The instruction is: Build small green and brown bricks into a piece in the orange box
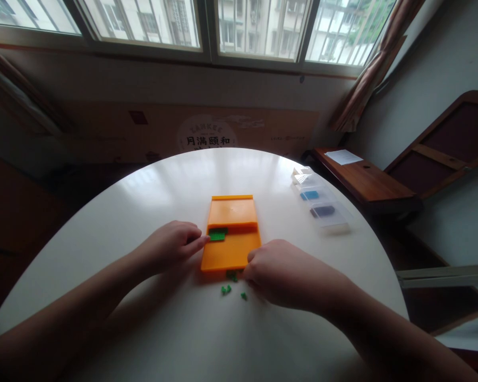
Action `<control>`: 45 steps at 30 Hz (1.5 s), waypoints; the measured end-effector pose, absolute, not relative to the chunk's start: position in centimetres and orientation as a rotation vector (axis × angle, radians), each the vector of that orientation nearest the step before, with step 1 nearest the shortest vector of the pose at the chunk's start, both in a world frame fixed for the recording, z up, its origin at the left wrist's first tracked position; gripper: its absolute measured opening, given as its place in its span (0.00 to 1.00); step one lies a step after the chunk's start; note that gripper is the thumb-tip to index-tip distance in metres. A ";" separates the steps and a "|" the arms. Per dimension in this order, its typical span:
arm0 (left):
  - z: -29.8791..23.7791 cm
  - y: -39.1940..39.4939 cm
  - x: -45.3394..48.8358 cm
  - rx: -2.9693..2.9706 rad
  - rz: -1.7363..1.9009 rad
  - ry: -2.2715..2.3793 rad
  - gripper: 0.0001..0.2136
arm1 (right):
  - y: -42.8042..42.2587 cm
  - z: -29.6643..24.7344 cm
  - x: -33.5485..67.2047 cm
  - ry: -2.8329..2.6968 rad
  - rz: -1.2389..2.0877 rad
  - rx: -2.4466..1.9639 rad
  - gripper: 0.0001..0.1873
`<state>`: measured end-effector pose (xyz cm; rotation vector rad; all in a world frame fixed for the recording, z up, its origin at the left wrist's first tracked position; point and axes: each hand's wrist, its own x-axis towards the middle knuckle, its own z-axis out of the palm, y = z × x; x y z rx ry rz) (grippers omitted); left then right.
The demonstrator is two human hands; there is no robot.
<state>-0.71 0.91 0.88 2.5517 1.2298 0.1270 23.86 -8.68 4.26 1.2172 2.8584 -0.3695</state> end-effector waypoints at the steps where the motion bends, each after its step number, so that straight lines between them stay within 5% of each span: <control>1: 0.9 0.9 -0.7 2.552 0.119 1.229 0.21 | -8.7 4.3 23.9 2.863 -0.386 1.213 0.13; 45: 1.0 1.0 -0.5 2.547 0.081 1.240 0.20 | -8.4 4.7 24.8 2.817 -0.457 1.276 0.10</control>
